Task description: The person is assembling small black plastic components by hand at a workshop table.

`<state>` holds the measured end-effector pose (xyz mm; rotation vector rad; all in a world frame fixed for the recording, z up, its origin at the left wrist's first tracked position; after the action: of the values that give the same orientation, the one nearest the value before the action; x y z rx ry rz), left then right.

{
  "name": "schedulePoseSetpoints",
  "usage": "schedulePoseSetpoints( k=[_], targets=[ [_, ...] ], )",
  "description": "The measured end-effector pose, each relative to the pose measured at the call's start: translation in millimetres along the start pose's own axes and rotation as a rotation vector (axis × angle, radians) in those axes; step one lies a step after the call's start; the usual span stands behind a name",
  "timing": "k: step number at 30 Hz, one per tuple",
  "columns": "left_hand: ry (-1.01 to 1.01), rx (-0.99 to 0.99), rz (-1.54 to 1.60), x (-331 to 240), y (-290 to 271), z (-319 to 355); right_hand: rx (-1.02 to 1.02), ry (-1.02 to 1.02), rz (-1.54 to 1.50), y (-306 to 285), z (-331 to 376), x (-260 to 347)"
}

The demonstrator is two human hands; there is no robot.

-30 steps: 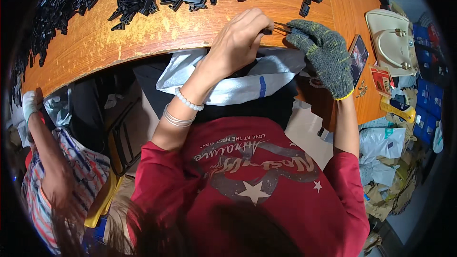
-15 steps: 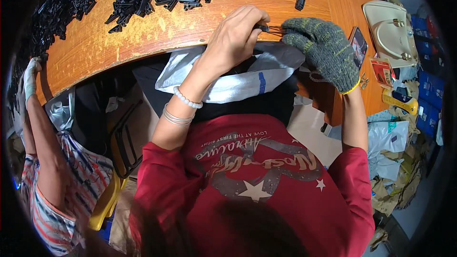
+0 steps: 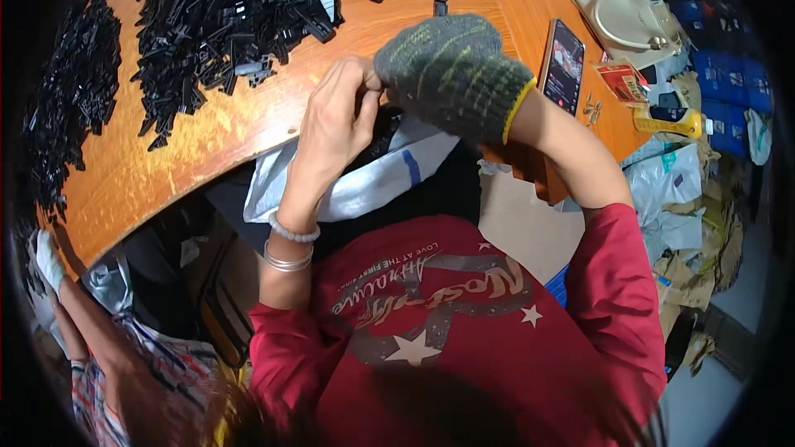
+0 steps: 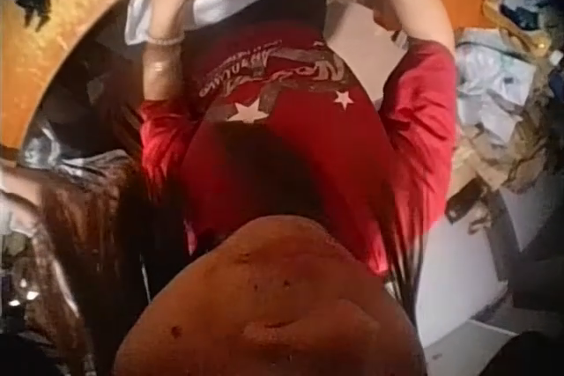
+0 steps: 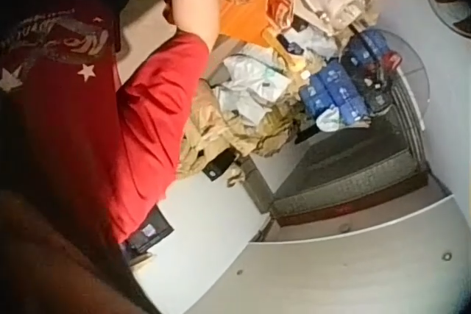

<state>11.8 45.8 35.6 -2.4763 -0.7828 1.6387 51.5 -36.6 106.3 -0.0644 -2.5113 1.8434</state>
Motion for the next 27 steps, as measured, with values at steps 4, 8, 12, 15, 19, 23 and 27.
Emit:
schedulePoseSetpoints(
  k=[4,8,12,15,19,23,27],
  targets=[
    [-0.009,0.018,0.04,-6,1,-3,-0.099,0.126,-0.273,-1,2,-8],
    [0.0,0.03,0.002,-6,0,-2,0.009,0.149,-0.291,18,3,-13],
    [-0.015,0.023,0.03,-2,1,-4,0.521,0.249,-0.212,40,7,-23],
    [-0.022,0.024,0.062,0,2,-4,0.346,0.277,-0.267,39,1,-21],
    [-0.027,0.009,0.051,-1,3,-5,0.161,0.277,-0.346,29,3,-20],
    [0.001,-0.007,0.018,-2,4,-2,0.125,0.143,-0.035,22,7,-7],
    [0.024,-0.059,-0.014,3,-5,2,0.064,0.323,-0.08,10,19,-10]
  ],
)
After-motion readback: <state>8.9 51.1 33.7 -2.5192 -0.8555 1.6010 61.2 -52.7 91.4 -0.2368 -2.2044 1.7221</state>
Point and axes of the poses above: each hand's wrist, its own z-axis away from the middle knuckle, its own y-axis out of the palm, x = y × z, the point moved 8 cm from there along -z, towards the middle knuckle
